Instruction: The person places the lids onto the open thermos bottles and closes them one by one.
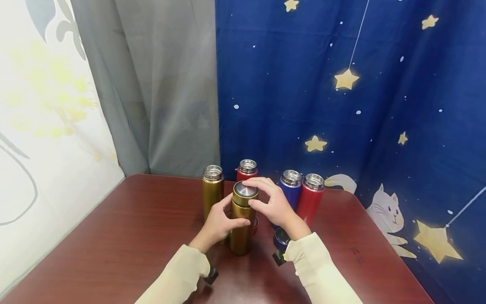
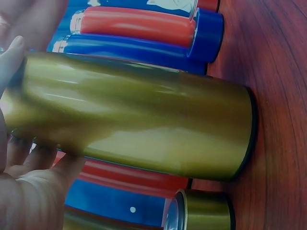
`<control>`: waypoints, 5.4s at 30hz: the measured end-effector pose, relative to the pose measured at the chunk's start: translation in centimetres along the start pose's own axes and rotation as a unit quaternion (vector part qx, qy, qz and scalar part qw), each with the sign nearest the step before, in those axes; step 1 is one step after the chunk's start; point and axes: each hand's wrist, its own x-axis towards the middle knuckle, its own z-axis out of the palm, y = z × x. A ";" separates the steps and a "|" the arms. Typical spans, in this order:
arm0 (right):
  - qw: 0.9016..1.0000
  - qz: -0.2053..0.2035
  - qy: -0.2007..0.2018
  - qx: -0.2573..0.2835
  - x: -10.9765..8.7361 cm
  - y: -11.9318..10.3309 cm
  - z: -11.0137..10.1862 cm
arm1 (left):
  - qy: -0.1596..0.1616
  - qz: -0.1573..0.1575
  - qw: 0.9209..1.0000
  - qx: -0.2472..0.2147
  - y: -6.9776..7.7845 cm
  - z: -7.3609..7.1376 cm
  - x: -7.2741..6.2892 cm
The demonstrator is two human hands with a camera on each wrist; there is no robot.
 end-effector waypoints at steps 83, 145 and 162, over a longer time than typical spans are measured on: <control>0.994 0.093 0.006 0.050 -0.3 -0.9 1.9 | -0.011 0.006 1.000 -0.006 0.0 -0.1 -0.2; 0.976 0.073 0.108 -0.177 0.2 -1.7 3.4 | 0.009 0.012 1.000 -0.004 0.3 0.1 -0.3; 0.943 -0.001 0.116 -0.313 -0.1 -0.8 3.6 | 0.001 0.010 1.000 -0.001 0.3 0.2 -0.5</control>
